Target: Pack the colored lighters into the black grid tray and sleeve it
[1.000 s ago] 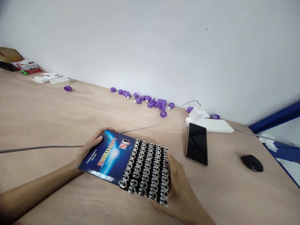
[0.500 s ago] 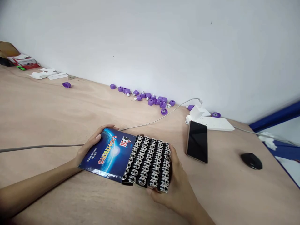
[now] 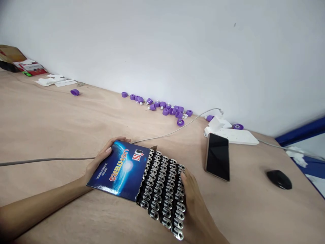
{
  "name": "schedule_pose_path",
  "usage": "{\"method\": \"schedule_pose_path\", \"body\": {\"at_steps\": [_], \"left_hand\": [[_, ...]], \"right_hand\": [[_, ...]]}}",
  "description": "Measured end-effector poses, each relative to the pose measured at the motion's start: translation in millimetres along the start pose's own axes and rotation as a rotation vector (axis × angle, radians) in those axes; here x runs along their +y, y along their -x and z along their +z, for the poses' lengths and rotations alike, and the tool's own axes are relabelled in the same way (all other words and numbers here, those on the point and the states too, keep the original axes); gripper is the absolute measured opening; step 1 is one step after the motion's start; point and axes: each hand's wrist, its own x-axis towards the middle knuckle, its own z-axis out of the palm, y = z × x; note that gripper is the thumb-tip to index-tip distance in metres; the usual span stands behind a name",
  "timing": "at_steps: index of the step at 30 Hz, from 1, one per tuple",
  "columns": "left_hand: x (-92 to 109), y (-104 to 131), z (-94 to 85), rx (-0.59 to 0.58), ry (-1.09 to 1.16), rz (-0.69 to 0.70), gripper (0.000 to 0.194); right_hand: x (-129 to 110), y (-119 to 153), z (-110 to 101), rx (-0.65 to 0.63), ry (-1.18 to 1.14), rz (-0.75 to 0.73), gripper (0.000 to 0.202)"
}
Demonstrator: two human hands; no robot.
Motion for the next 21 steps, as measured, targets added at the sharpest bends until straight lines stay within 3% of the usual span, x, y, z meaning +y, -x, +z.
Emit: {"method": "schedule_pose_path", "body": {"at_steps": [3, 7, 13, 21], "left_hand": [[1, 0, 0.3, -0.025, -0.012, 0.004, 0.036], [1, -1, -1.2, -0.032, -0.007, 0.004, 0.037], [1, -2, -3.3, -0.034, 0.024, -0.005, 0.037], [5, 0, 1.8, -0.016, 0.055, -0.03, 0.034]], "right_hand": [[-14, -3, 1, -0.049, 0.186, -0.22, 0.113], [-28, -6, -4, -0.088, 0.336, -0.144, 0.106], [-21, -12, -21, -0.308, 0.483, -0.176, 0.134], [-7, -12, -13, -0.212, 0.412, -0.371, 0.127]]}}
